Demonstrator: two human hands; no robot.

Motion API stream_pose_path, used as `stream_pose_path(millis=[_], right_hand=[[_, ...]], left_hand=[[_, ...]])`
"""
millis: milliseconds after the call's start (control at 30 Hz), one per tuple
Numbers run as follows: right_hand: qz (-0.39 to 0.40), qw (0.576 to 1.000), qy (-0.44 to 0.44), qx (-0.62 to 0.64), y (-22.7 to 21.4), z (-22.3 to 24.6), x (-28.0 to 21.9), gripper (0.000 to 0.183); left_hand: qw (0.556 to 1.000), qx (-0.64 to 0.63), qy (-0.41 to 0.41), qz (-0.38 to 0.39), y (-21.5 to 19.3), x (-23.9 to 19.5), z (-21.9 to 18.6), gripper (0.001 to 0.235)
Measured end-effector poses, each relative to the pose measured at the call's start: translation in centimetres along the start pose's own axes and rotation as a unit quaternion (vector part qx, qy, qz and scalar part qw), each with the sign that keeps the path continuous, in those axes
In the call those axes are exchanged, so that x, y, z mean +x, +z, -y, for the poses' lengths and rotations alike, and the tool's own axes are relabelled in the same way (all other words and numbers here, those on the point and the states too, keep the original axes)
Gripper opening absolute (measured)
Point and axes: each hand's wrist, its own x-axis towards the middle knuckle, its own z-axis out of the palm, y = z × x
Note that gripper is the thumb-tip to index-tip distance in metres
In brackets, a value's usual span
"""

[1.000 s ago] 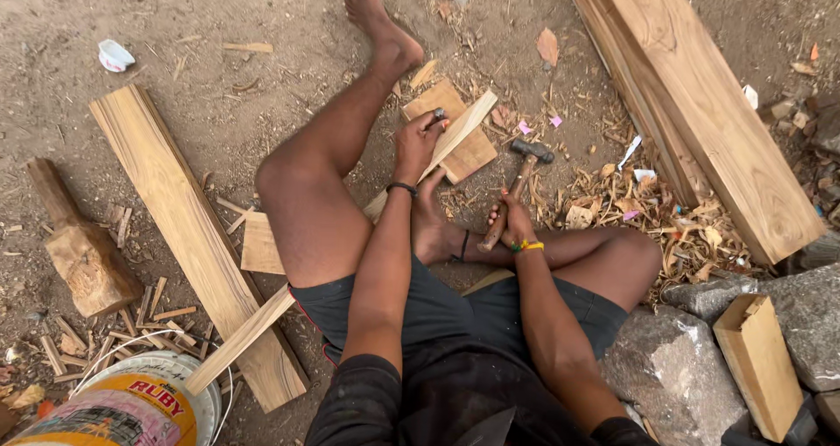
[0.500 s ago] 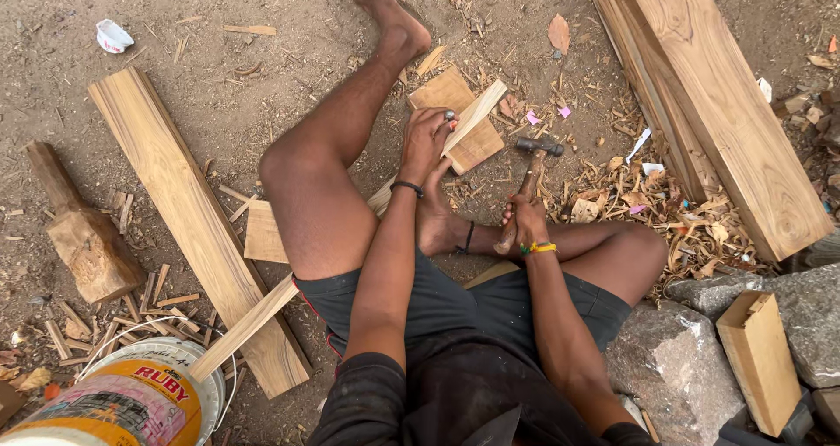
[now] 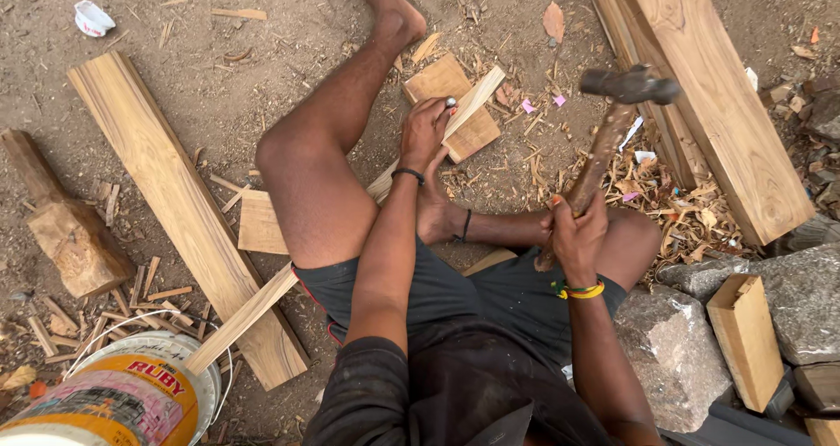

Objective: The person sits on the ground and uses a hammer and chisel to carve a groove into a small wooden plank. They repeatedly strike the chisel to remove wood shavings, occasionally adjusting the plank's position and inspecting the carved area.

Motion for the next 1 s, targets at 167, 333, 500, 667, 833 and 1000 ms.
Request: stream_pose_path(millis=[167, 333, 500, 667, 833, 1000], right_hand=[[0.009, 0.992, -0.122, 0.018, -0.7, 5.6, -0.9, 0.033], [-0.018, 0.974, -0.223, -0.024, -0.2, 8.5, -0.5, 0.04], [-0.01, 0.927, -0.289, -0.24, 3.2, 5.2, 1.1, 0.046], [0.18, 0.921, -0.076, -0.337, 5.5, 1.4, 2.0, 0.028], [0.067, 0.932, -0.211, -0.289, 3.9, 0.8, 2.1, 0.029], [0.035, 0.985, -0.112, -0.123, 1.7, 5.6, 0.4, 0.027]], left_hand=[[1.0, 0.002, -0.017, 0.012, 1.0, 0.1, 0.0, 0.021], [1.0, 0.011, -0.02, 0.014, 0.6, -0.1, -0.3, 0.022], [1.0, 0.013, -0.02, 0.016, 0.9, -0.5, 0.3, 0.021], [1.0, 0.009, -0.024, 0.002, 1.4, -0.4, 0.4, 0.02], [0.999, -0.046, -0.022, -0.016, 0.6, -1.2, -0.4, 0.017], [0.998, -0.05, -0.027, -0.003, -0.1, -0.4, -0.8, 0.019]])
